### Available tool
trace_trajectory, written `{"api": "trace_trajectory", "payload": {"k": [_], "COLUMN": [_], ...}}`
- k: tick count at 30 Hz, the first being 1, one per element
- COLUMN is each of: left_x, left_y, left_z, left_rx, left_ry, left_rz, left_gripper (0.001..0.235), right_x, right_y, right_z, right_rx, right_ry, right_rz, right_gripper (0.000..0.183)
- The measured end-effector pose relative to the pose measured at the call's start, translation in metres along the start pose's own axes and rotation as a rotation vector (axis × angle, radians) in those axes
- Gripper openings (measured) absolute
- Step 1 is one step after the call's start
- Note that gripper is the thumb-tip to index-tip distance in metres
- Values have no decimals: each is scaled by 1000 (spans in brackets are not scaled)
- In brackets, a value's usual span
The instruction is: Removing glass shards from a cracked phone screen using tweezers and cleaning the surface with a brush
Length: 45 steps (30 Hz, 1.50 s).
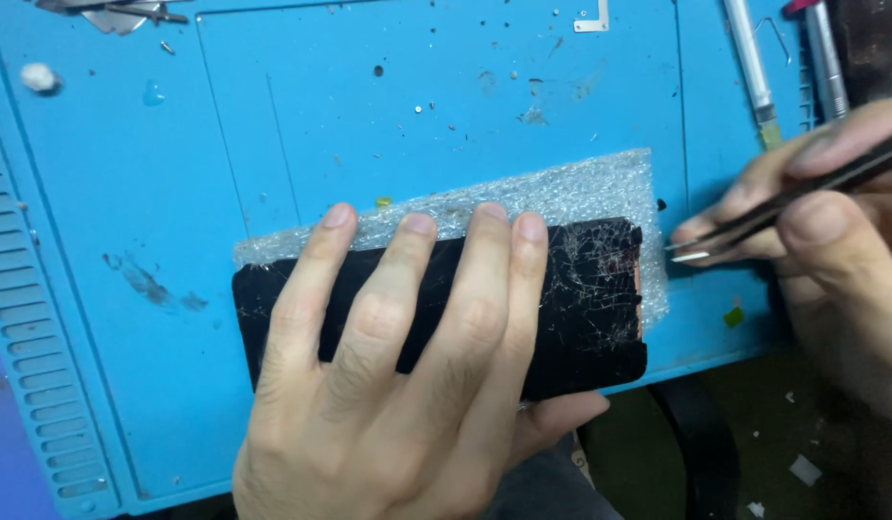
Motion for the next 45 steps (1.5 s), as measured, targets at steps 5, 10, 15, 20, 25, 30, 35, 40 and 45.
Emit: {"api": "trace_trajectory", "payload": {"k": [5, 10, 15, 20, 25, 30, 35, 40, 45], "left_x": [-4, -5, -6, -7, -7, -8, -8, -7, -7], "left_y": [1, 5, 9, 16, 19, 19, 18, 15, 13], "left_z": [0, 3, 6, 5, 5, 5, 5, 5, 4], "left_rx": [-30, -52, -55, -106, -108, -103, -96, -85, -79], "left_ry": [-23, -43, -58, -64, -66, -69, -70, -72, -63], "left_rz": [-30, -22, -51, -44, -49, -51, -52, -50, -46], "left_gripper": [66, 66, 64, 64, 64, 64, 64, 64, 64], "right_x": [-7, -18, -15, -2, -2, -1, 4, -1, 5], "right_y": [21, 24, 21, 16, 19, 17, 15, 17, 15], "right_z": [9, 11, 11, 9, 8, 7, 10, 12, 7], "right_rx": [108, 126, 148, 143, 144, 135, 123, 121, 112], "right_ry": [9, -33, 40, 75, 74, 80, 70, 70, 35], "right_rz": [-63, -80, -92, -73, -60, -53, -52, -85, -15], "right_gripper": [35, 32, 30, 28, 29, 27, 28, 31, 25]}}
Point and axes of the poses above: each hand's wrist, its own z-axis towards the middle knuckle, its own y-axis out of the palm, x = y × z, the point moved 10 cm from there along z, towards the middle knuckle, and after that the axes turned 6 degrees about -y, right-handed, at the moved point
